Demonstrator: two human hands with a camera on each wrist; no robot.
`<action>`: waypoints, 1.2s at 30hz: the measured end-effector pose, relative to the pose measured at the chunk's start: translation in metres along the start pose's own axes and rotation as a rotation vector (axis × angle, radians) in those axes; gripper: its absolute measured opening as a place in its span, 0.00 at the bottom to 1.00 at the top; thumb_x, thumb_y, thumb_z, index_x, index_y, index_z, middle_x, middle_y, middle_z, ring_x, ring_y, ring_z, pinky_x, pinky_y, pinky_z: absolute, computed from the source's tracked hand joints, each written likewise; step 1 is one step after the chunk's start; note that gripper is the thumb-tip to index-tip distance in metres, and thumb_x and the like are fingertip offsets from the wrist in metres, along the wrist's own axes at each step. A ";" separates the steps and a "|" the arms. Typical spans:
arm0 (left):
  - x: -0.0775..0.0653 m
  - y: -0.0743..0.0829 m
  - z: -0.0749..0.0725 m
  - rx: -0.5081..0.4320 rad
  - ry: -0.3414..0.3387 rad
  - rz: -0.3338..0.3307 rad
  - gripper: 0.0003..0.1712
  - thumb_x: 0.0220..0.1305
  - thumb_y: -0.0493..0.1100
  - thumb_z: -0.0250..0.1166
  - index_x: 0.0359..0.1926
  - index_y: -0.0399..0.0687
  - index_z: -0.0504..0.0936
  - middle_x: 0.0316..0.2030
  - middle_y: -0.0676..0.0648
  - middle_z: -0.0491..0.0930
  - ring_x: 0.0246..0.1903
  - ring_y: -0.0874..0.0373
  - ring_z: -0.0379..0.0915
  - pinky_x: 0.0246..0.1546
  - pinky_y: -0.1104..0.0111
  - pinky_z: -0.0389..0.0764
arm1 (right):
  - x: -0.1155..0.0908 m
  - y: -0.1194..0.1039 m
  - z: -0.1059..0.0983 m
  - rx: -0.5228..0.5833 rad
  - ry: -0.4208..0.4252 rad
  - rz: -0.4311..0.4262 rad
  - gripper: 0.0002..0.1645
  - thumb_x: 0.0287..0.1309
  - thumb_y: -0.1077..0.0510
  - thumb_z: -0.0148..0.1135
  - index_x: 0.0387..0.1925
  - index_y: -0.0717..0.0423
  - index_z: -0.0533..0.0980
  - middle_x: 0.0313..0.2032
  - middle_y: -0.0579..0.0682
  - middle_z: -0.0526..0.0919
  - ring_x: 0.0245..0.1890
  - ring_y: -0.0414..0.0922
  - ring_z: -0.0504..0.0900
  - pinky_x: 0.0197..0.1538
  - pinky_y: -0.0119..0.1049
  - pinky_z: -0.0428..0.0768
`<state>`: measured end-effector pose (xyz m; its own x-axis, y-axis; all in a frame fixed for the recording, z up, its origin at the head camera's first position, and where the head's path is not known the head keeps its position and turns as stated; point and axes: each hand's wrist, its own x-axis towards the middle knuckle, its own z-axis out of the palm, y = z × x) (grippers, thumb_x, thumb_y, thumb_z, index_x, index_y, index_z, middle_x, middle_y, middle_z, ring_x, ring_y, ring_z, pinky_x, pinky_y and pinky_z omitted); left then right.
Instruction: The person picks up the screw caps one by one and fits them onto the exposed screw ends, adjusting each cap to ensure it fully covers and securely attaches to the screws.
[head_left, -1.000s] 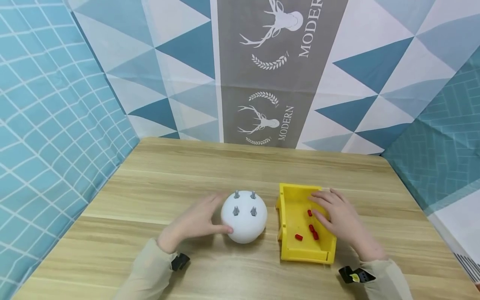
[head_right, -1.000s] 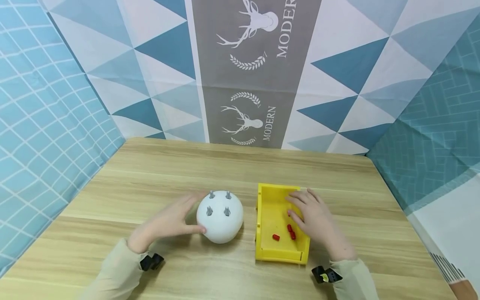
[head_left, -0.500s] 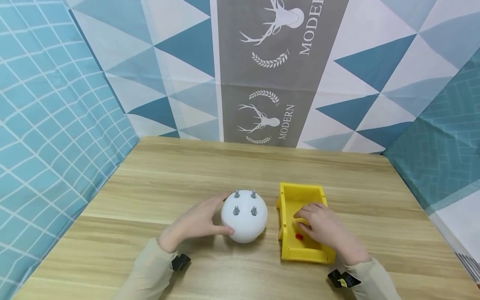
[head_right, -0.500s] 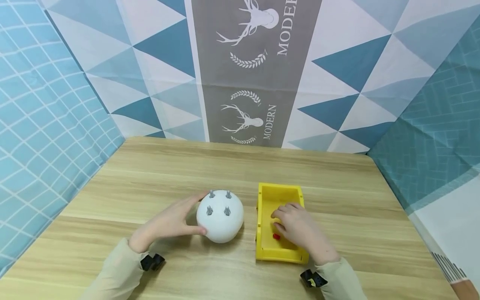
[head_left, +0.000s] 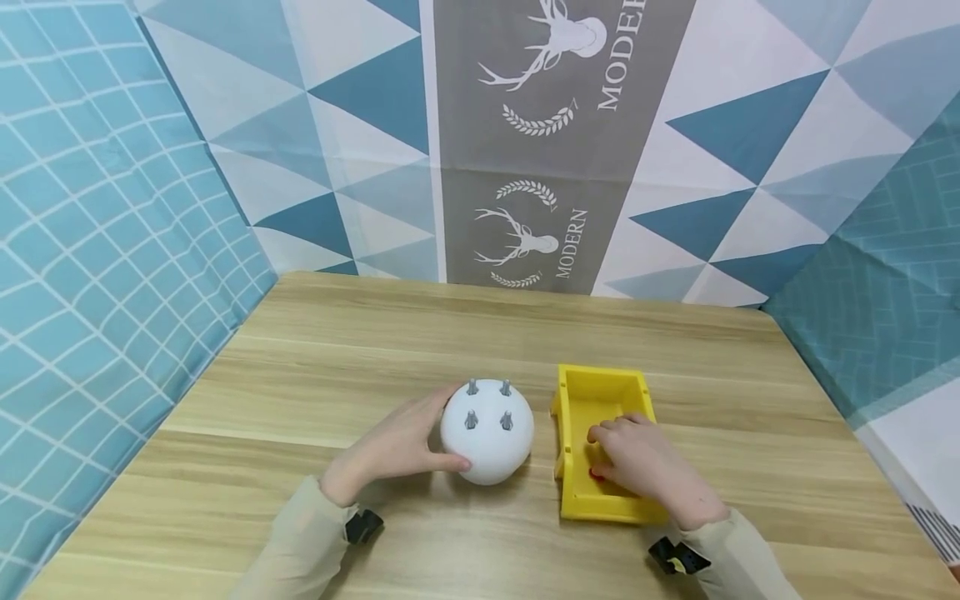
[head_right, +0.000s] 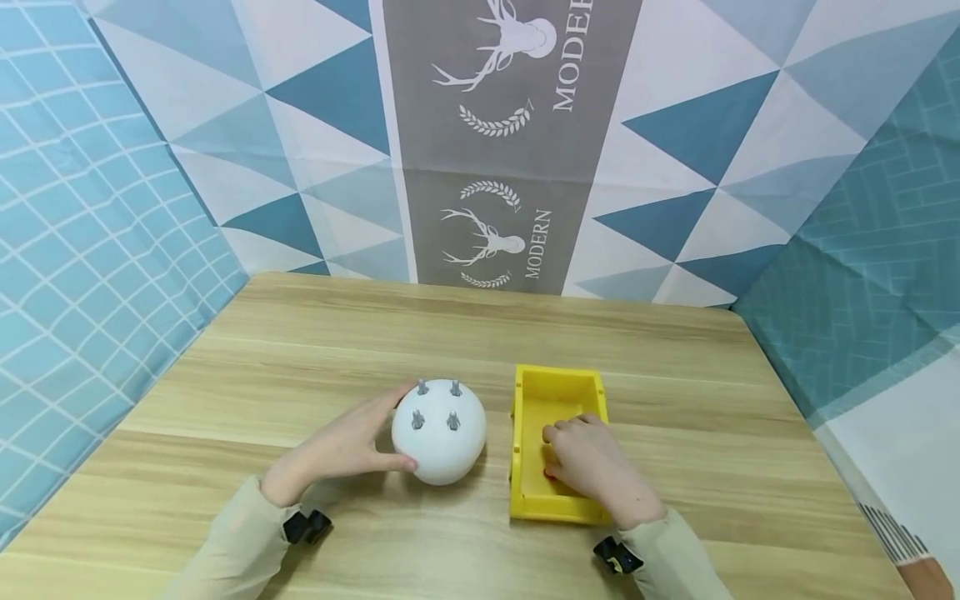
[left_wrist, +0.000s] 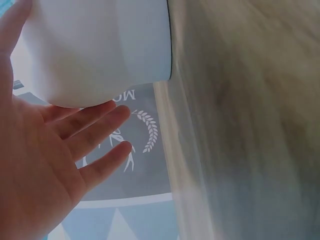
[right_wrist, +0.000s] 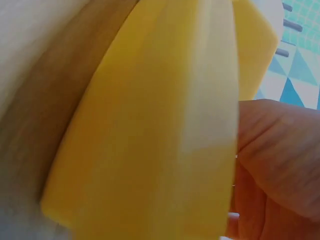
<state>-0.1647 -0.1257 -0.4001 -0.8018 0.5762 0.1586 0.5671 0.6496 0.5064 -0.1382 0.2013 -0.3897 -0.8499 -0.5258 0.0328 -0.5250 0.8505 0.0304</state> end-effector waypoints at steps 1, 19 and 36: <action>0.000 0.000 0.000 -0.002 0.001 0.000 0.62 0.39 0.76 0.60 0.69 0.47 0.53 0.65 0.46 0.61 0.62 0.52 0.59 0.60 0.54 0.62 | 0.001 -0.001 0.000 0.005 -0.011 0.005 0.15 0.44 0.49 0.69 0.32 0.54 0.78 0.32 0.46 0.82 0.34 0.46 0.79 0.52 0.47 0.70; -0.001 -0.001 0.000 -0.038 -0.019 -0.039 0.62 0.38 0.77 0.61 0.69 0.51 0.51 0.65 0.50 0.60 0.62 0.55 0.59 0.61 0.56 0.61 | 0.002 -0.008 0.003 0.044 -0.035 -0.062 0.12 0.45 0.57 0.66 0.15 0.45 0.71 0.17 0.36 0.66 0.21 0.35 0.66 0.45 0.45 0.70; -0.001 -0.003 0.002 -0.068 -0.026 -0.059 0.62 0.38 0.77 0.61 0.69 0.54 0.50 0.65 0.51 0.61 0.61 0.56 0.61 0.60 0.56 0.62 | 0.004 -0.009 0.011 0.047 0.039 -0.120 0.13 0.43 0.60 0.64 0.15 0.46 0.67 0.15 0.36 0.64 0.18 0.34 0.62 0.34 0.36 0.65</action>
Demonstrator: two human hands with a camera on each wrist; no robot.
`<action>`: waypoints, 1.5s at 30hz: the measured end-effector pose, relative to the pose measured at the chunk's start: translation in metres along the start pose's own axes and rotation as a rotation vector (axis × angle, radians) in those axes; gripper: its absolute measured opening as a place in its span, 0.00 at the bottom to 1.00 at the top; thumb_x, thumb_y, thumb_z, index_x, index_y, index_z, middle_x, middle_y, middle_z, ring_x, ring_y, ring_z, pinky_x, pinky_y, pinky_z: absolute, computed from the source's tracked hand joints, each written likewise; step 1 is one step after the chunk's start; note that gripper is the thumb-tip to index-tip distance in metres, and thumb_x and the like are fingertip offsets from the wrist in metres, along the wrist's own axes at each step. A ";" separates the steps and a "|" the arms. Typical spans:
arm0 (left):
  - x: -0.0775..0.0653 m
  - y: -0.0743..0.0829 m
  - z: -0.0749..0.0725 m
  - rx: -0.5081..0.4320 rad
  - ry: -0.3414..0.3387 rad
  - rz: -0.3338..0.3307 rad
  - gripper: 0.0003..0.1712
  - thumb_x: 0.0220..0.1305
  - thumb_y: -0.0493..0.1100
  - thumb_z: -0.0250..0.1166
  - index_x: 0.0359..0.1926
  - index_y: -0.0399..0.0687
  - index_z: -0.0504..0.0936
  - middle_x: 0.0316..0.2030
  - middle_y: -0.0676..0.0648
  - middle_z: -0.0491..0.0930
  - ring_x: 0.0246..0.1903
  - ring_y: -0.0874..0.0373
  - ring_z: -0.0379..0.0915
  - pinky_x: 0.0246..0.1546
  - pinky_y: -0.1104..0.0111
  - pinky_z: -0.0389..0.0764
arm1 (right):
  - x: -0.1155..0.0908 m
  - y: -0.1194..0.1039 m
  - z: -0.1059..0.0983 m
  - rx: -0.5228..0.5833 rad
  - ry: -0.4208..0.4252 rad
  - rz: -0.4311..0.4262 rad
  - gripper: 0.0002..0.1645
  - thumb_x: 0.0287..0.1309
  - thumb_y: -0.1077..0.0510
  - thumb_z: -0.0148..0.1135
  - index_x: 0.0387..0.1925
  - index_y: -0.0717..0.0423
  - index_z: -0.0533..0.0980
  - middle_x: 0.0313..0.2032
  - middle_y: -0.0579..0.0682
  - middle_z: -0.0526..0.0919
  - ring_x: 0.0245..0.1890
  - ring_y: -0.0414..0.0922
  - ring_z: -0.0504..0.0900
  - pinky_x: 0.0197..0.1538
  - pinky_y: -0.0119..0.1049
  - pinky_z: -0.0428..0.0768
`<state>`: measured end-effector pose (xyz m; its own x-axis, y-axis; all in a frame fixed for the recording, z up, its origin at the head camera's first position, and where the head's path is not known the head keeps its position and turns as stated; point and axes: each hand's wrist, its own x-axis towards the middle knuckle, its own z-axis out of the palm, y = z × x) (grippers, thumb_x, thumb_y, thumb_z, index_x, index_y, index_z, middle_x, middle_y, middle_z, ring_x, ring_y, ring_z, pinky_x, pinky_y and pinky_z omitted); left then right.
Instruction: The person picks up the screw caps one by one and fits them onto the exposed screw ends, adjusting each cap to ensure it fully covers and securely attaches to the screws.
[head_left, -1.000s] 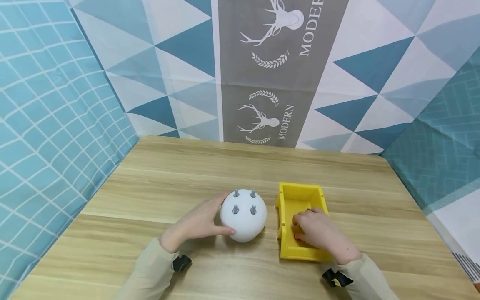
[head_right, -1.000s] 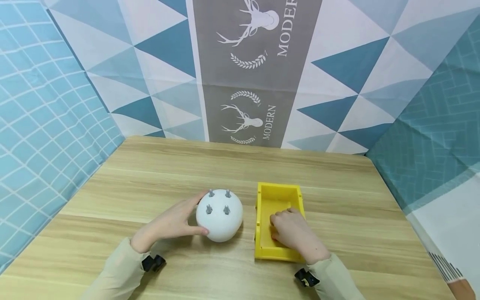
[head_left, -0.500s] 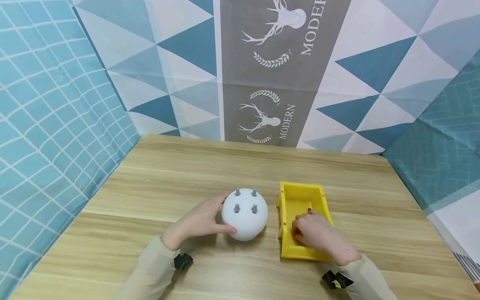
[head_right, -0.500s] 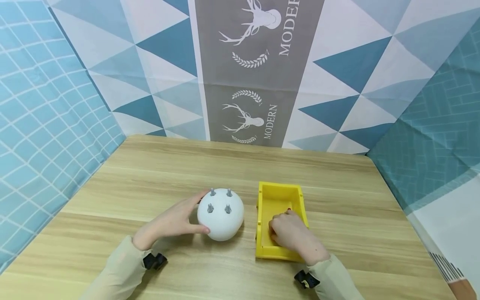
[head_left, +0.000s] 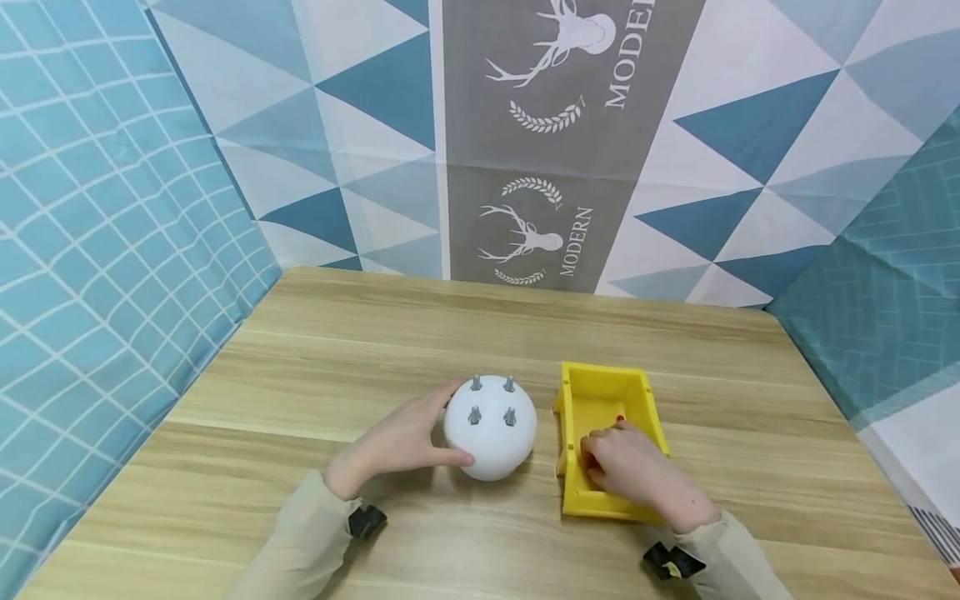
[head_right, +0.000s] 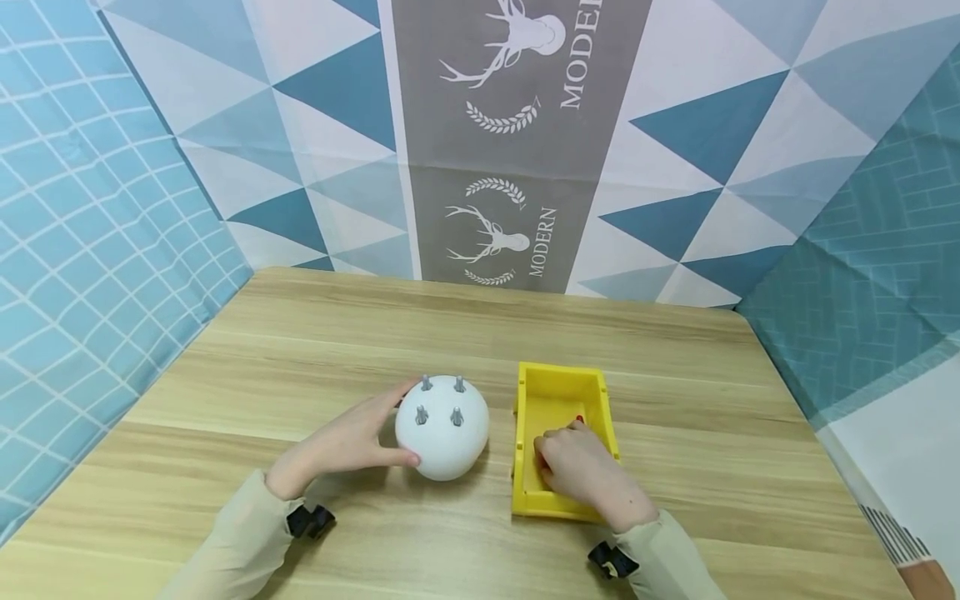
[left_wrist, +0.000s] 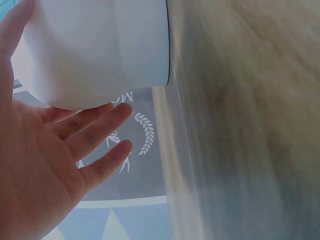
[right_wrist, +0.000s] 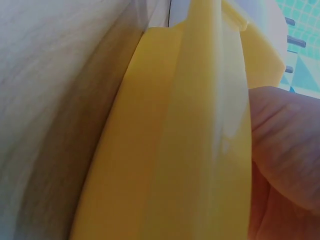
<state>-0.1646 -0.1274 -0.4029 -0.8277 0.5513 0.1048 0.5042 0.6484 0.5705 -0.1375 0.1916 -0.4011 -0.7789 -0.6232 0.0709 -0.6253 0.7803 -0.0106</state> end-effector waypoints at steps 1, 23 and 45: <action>0.000 0.000 0.000 0.000 -0.001 -0.002 0.61 0.37 0.77 0.61 0.70 0.55 0.50 0.65 0.51 0.61 0.60 0.56 0.61 0.60 0.56 0.63 | 0.000 0.000 0.000 0.005 0.001 -0.002 0.13 0.44 0.60 0.64 0.16 0.46 0.67 0.16 0.36 0.64 0.18 0.34 0.62 0.33 0.36 0.65; -0.001 0.002 -0.001 -0.009 -0.003 0.003 0.62 0.38 0.75 0.62 0.69 0.51 0.50 0.64 0.49 0.61 0.59 0.54 0.63 0.58 0.54 0.64 | 0.010 0.000 -0.022 -0.045 0.097 -0.037 0.07 0.45 0.61 0.65 0.21 0.48 0.74 0.21 0.39 0.73 0.23 0.37 0.71 0.41 0.43 0.72; -0.001 0.002 0.001 -0.019 -0.022 -0.022 0.61 0.39 0.76 0.61 0.70 0.57 0.48 0.66 0.52 0.58 0.61 0.56 0.59 0.60 0.56 0.62 | 0.022 -0.002 -0.038 0.002 0.135 0.053 0.05 0.46 0.60 0.59 0.26 0.50 0.71 0.18 0.37 0.68 0.21 0.37 0.65 0.44 0.43 0.70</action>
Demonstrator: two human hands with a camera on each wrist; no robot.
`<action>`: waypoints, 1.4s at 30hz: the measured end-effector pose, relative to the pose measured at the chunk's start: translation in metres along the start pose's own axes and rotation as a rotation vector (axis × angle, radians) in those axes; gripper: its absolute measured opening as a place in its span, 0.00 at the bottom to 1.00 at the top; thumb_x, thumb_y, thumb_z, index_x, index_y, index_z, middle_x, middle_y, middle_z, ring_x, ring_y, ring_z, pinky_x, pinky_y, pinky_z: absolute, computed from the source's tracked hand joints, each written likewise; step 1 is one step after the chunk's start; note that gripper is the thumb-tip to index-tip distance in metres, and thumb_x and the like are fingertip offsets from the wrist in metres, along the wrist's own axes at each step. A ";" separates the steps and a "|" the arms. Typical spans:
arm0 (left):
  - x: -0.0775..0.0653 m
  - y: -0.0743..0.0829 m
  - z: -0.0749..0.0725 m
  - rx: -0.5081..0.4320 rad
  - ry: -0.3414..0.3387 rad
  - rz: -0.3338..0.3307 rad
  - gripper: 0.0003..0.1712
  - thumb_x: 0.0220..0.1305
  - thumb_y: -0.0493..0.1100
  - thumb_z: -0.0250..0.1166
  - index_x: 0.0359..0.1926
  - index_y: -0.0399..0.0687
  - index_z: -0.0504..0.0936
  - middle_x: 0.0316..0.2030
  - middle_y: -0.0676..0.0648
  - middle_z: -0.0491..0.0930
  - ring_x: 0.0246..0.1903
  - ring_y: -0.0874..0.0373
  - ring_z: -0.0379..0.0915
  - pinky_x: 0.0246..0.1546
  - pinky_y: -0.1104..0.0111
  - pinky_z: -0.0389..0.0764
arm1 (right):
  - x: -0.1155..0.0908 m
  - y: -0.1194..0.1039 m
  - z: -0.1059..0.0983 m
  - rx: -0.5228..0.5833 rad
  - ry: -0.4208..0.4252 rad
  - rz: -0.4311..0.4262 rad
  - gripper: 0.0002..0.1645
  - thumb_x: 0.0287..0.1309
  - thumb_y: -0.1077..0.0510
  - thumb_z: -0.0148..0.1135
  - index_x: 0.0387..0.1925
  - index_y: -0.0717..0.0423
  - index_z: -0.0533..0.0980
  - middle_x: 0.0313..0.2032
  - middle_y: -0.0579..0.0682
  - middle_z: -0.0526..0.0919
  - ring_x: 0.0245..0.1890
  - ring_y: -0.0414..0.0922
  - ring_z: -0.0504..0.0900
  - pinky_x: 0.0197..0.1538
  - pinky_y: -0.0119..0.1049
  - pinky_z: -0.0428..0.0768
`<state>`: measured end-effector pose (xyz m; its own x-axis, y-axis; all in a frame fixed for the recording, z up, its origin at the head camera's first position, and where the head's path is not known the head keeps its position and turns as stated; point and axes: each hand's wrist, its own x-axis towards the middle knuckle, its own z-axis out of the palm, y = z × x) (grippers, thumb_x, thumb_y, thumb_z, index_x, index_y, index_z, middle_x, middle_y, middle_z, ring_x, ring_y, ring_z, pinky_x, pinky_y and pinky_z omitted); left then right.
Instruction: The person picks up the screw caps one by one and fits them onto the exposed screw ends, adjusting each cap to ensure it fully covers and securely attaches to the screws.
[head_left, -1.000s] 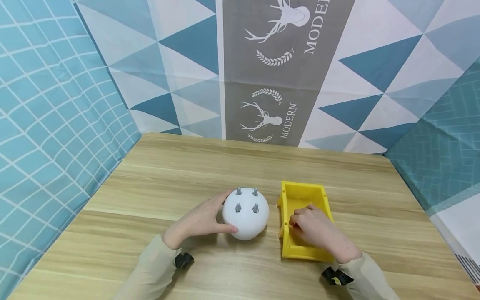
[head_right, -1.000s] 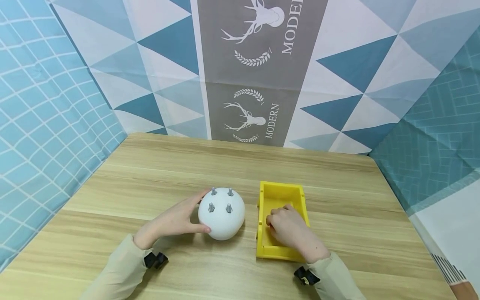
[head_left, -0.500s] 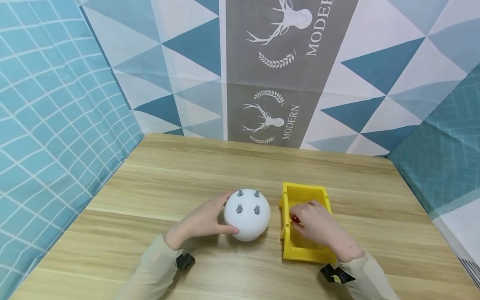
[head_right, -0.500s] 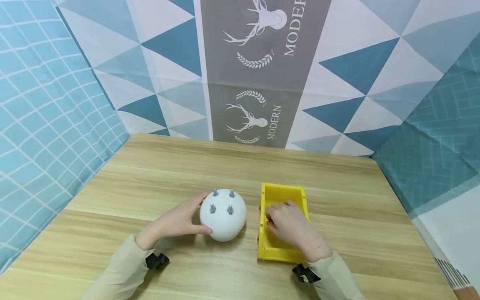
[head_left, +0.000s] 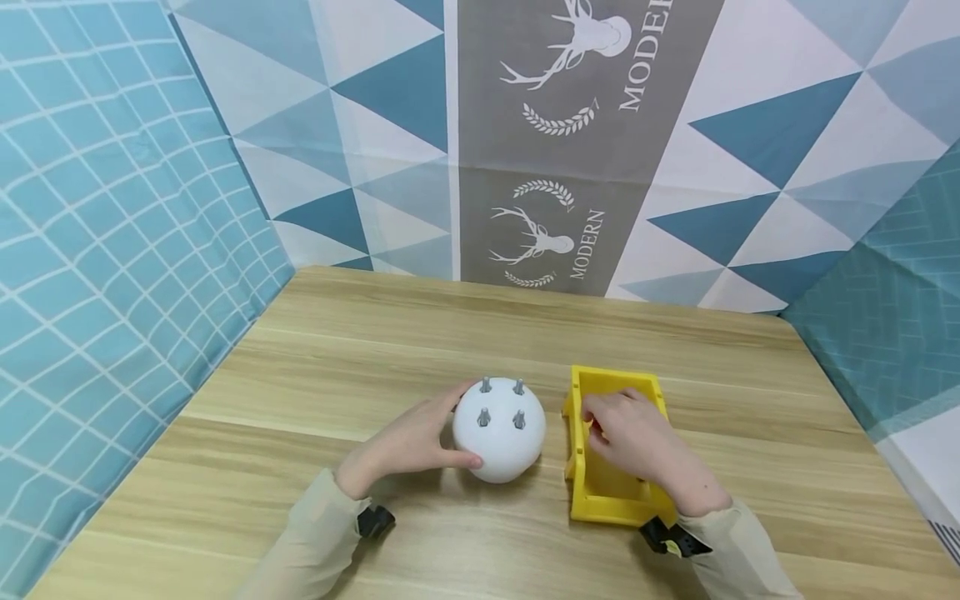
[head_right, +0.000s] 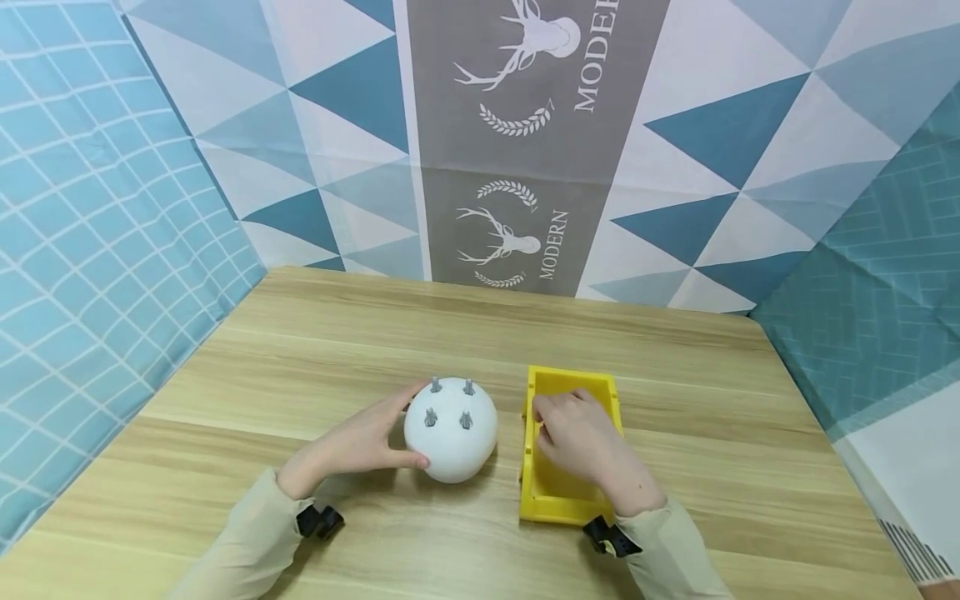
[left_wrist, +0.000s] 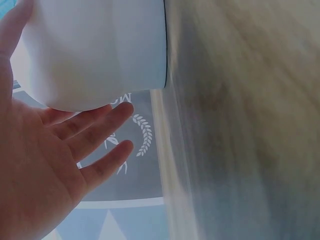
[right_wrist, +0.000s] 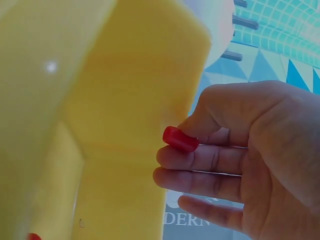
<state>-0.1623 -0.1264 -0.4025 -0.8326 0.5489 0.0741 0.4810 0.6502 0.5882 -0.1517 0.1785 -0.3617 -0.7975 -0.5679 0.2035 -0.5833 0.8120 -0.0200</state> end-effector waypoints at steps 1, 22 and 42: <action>0.000 0.000 0.000 -0.001 0.001 0.002 0.61 0.39 0.76 0.61 0.70 0.57 0.48 0.66 0.51 0.58 0.62 0.56 0.59 0.60 0.56 0.62 | 0.000 0.000 -0.001 -0.002 0.014 -0.004 0.05 0.46 0.60 0.59 0.26 0.50 0.71 0.19 0.37 0.69 0.22 0.37 0.65 0.44 0.43 0.70; 0.000 -0.001 0.000 -0.018 -0.011 0.003 0.62 0.39 0.75 0.62 0.70 0.56 0.46 0.66 0.50 0.58 0.62 0.55 0.59 0.60 0.56 0.62 | 0.020 -0.009 -0.015 -0.030 0.122 -0.055 0.07 0.53 0.58 0.63 0.25 0.49 0.73 0.23 0.39 0.75 0.27 0.40 0.73 0.49 0.43 0.71; 0.001 -0.003 0.001 -0.029 -0.013 -0.002 0.62 0.39 0.75 0.62 0.70 0.56 0.46 0.66 0.50 0.58 0.62 0.56 0.59 0.61 0.57 0.62 | 0.043 -0.020 -0.018 -0.036 0.266 -0.167 0.04 0.55 0.58 0.61 0.28 0.51 0.73 0.24 0.41 0.74 0.28 0.40 0.73 0.45 0.37 0.71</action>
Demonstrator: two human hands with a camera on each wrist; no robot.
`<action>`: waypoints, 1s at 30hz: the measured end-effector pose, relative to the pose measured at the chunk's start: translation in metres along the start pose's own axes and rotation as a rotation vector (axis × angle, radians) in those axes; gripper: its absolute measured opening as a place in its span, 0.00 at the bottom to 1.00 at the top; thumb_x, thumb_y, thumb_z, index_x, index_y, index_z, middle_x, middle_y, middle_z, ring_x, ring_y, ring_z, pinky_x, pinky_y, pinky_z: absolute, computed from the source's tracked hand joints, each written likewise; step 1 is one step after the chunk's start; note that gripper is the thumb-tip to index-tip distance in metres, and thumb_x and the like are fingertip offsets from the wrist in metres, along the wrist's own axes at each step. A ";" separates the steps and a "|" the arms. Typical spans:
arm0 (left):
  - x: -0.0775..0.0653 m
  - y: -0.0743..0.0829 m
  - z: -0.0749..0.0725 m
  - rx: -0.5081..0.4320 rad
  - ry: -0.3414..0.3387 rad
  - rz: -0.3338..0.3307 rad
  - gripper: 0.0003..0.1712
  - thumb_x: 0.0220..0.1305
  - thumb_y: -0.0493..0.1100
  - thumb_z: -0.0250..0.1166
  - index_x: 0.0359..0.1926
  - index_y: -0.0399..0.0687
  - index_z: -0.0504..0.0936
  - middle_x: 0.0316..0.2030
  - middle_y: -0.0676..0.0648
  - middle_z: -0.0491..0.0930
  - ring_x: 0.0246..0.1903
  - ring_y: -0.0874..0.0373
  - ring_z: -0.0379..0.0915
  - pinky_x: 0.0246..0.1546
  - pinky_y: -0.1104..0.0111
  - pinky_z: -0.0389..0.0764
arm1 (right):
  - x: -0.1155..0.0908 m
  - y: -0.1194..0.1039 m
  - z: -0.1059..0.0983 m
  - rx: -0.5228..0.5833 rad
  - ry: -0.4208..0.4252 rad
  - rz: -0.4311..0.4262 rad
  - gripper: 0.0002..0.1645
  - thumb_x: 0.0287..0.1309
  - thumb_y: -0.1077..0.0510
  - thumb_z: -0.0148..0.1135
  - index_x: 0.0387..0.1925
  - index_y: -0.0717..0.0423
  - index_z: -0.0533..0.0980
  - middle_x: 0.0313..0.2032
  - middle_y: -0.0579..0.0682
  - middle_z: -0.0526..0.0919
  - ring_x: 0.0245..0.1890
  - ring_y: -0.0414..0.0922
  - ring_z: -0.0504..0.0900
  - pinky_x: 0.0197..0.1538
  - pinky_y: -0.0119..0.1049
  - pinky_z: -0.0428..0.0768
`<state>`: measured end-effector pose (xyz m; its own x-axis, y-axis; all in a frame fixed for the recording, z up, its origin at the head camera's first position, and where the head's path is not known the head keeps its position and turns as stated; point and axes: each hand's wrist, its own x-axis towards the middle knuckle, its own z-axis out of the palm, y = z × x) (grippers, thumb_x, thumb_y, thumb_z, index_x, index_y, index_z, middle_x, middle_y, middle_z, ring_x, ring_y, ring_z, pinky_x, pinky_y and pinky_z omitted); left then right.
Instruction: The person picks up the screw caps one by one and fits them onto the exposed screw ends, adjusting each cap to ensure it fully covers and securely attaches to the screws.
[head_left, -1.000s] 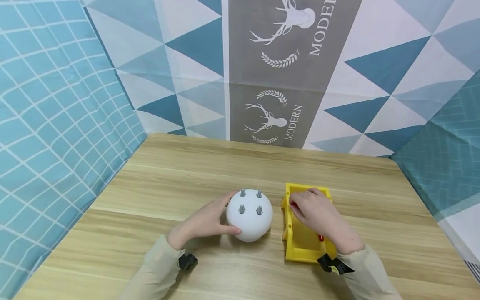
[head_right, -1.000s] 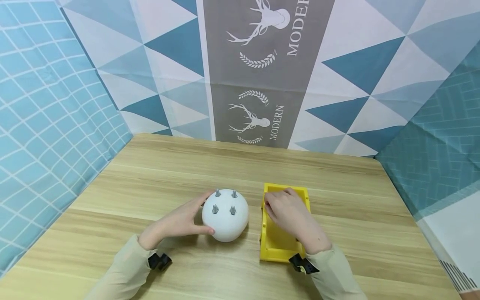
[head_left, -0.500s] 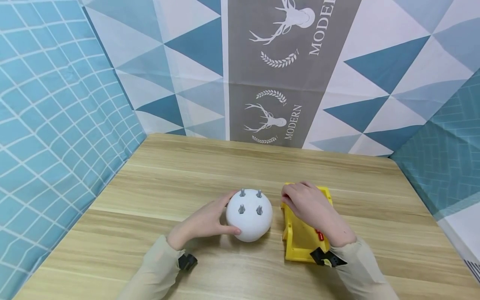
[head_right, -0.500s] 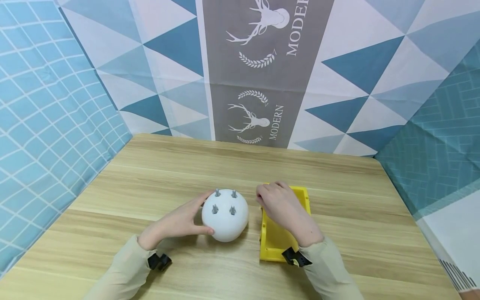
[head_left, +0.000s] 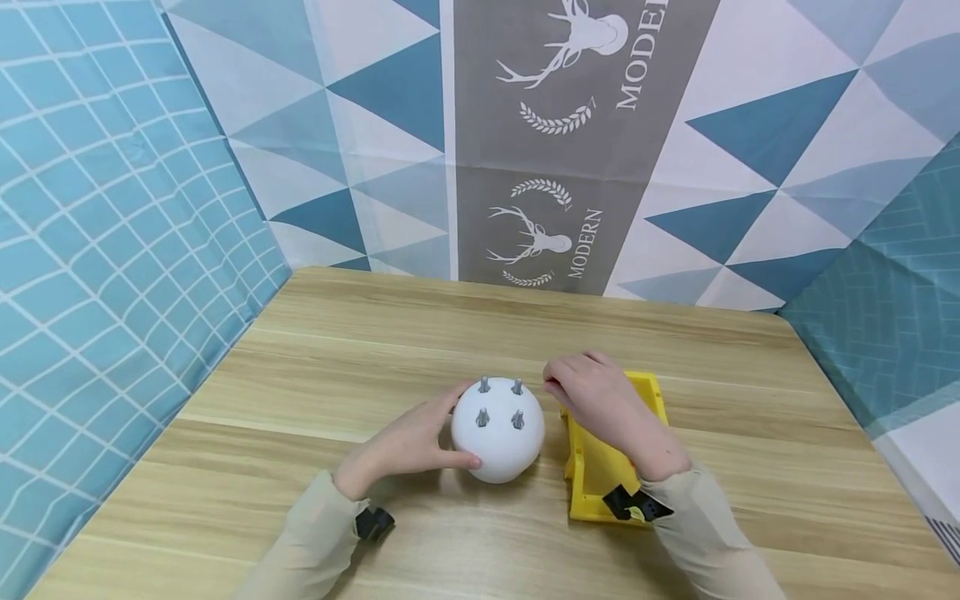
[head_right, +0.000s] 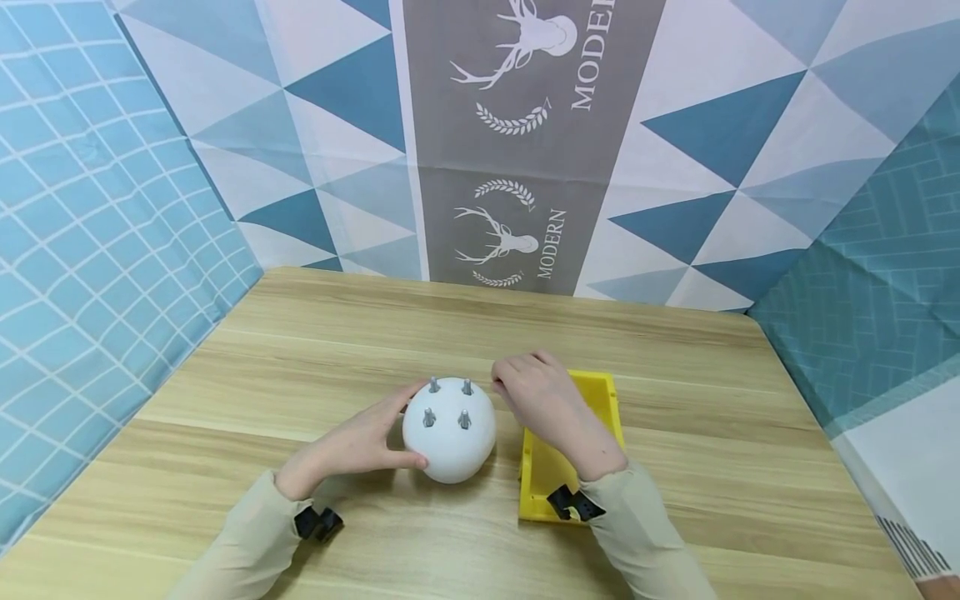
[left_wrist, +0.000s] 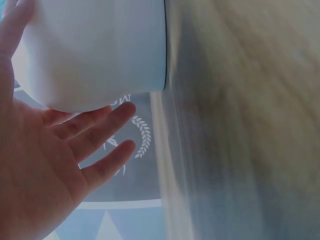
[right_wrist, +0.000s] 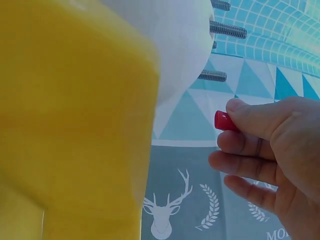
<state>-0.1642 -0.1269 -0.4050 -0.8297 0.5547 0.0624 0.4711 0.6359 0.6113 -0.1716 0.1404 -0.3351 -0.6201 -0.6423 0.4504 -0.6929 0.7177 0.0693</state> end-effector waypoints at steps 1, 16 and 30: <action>0.000 0.000 0.000 -0.001 0.000 -0.001 0.62 0.38 0.75 0.62 0.70 0.57 0.46 0.66 0.51 0.58 0.62 0.56 0.59 0.61 0.57 0.62 | 0.001 -0.001 0.001 -0.003 0.010 -0.008 0.04 0.55 0.59 0.61 0.28 0.51 0.74 0.25 0.41 0.74 0.29 0.40 0.73 0.45 0.37 0.71; 0.000 -0.001 0.000 -0.022 0.005 0.017 0.62 0.39 0.74 0.63 0.70 0.51 0.48 0.65 0.51 0.59 0.62 0.58 0.59 0.60 0.59 0.62 | 0.011 -0.007 0.008 0.028 0.130 -0.073 0.04 0.52 0.60 0.64 0.30 0.52 0.76 0.30 0.44 0.79 0.35 0.42 0.77 0.44 0.37 0.72; 0.001 -0.001 0.000 -0.053 -0.008 0.013 0.62 0.40 0.73 0.63 0.70 0.51 0.48 0.65 0.52 0.59 0.61 0.59 0.59 0.60 0.60 0.63 | 0.019 -0.012 0.011 0.034 0.168 -0.089 0.05 0.50 0.60 0.66 0.31 0.52 0.77 0.30 0.44 0.81 0.33 0.41 0.78 0.43 0.35 0.74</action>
<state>-0.1652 -0.1272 -0.4060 -0.8212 0.5669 0.0648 0.4651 0.5992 0.6516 -0.1793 0.1162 -0.3373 -0.4877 -0.6469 0.5862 -0.7562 0.6486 0.0867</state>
